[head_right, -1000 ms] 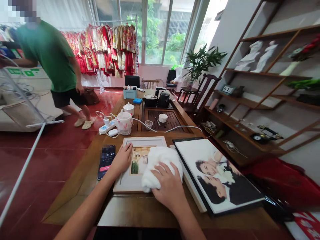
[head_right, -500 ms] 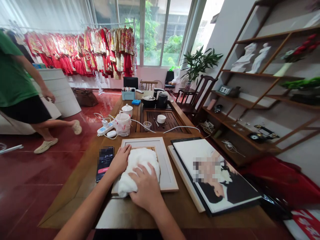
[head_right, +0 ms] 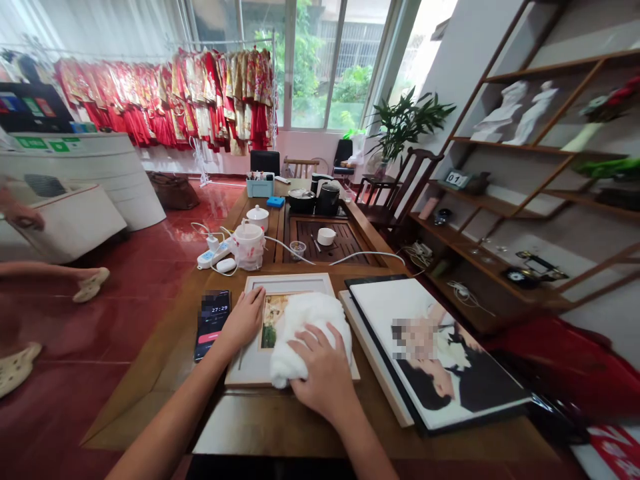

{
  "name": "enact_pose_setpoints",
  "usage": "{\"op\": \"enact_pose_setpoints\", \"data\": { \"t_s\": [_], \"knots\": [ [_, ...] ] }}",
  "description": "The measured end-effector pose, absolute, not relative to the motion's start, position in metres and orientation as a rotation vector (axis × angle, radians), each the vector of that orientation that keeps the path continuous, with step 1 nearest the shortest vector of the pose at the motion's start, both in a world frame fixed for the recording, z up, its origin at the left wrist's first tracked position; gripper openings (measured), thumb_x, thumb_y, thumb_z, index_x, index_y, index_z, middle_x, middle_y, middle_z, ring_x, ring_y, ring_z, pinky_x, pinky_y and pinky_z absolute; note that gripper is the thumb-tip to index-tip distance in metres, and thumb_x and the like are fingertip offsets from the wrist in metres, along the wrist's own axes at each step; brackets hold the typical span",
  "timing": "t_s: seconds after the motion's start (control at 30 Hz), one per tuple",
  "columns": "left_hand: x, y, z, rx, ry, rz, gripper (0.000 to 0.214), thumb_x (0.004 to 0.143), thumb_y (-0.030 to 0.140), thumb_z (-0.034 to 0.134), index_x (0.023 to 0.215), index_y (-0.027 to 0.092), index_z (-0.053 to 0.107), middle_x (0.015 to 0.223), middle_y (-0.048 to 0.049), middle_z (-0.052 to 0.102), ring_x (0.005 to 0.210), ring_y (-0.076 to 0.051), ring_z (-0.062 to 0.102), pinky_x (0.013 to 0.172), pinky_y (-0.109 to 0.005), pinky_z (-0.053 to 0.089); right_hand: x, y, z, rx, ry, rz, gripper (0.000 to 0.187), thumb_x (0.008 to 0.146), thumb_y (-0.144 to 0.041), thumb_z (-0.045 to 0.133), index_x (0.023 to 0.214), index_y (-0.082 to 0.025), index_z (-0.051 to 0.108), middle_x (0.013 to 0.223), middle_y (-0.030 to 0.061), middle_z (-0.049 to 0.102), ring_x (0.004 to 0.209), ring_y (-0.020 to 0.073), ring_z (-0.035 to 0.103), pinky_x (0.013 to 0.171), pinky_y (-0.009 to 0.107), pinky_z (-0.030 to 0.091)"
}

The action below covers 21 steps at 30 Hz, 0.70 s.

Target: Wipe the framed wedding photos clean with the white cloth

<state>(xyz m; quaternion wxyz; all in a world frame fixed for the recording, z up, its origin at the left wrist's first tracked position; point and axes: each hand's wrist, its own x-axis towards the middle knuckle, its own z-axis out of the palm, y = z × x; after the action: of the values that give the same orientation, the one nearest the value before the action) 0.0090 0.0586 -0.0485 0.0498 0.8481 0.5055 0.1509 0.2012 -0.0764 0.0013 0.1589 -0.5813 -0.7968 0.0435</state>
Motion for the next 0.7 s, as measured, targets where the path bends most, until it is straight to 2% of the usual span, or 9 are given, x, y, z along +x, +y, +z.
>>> {"op": "enact_pose_setpoints", "data": {
  "t_s": [0.23, 0.33, 0.5, 0.7],
  "knots": [
    [0.006, 0.059, -0.043, 2.595, 1.5, 0.356, 0.062, 0.083, 0.002, 0.032, 0.144, 0.009, 0.033, 0.151, -0.0144, 0.034, 0.14, -0.02, 0.03, 0.116, -0.041, 0.02, 0.15, -0.069, -0.007, -1.474, -2.269, 0.262, 0.048, 0.07, -0.04, 0.061, 0.117, -0.032, 0.06, 0.124, 0.0013, 0.061, 0.124, 0.0262, 0.043, 0.113, 0.045, 0.001],
    [0.006, 0.059, -0.043, 2.584, 1.51, 0.366, 0.06, 0.085, 0.003, 0.03, 0.144, 0.009, 0.034, 0.15, -0.0137, 0.035, 0.14, -0.019, 0.031, 0.117, -0.039, 0.02, 0.152, -0.068, -0.007, -1.475, -2.267, 0.277, 0.047, 0.071, -0.04, 0.061, 0.117, -0.032, 0.06, 0.125, 0.0005, 0.061, 0.125, 0.0251, 0.043, 0.113, 0.044, 0.002],
    [0.007, 0.058, -0.047, 2.571, 1.53, 0.482, 0.051, 0.092, 0.014, 0.03, 0.141, 0.01, 0.039, 0.148, -0.0132, 0.039, 0.138, -0.021, 0.034, 0.116, -0.042, 0.021, 0.192, -0.076, -0.003, -1.612, -2.254, 0.212, 0.045, 0.07, -0.032, 0.057, 0.115, -0.031, 0.062, 0.123, 0.0008, 0.062, 0.125, 0.0253, 0.044, 0.112, 0.045, 0.007],
    [0.008, 0.059, -0.05, 2.578, 1.527, 0.513, 0.052, 0.09, 0.013, 0.032, 0.142, 0.011, 0.038, 0.148, -0.0137, 0.039, 0.138, -0.021, 0.034, 0.116, -0.042, 0.021, 0.221, -0.083, 0.001, -1.703, -2.234, 0.123, 0.048, 0.068, -0.026, 0.054, 0.115, -0.03, 0.063, 0.122, 0.0026, 0.063, 0.124, 0.0279, 0.045, 0.111, 0.048, 0.012]
  ]
}}
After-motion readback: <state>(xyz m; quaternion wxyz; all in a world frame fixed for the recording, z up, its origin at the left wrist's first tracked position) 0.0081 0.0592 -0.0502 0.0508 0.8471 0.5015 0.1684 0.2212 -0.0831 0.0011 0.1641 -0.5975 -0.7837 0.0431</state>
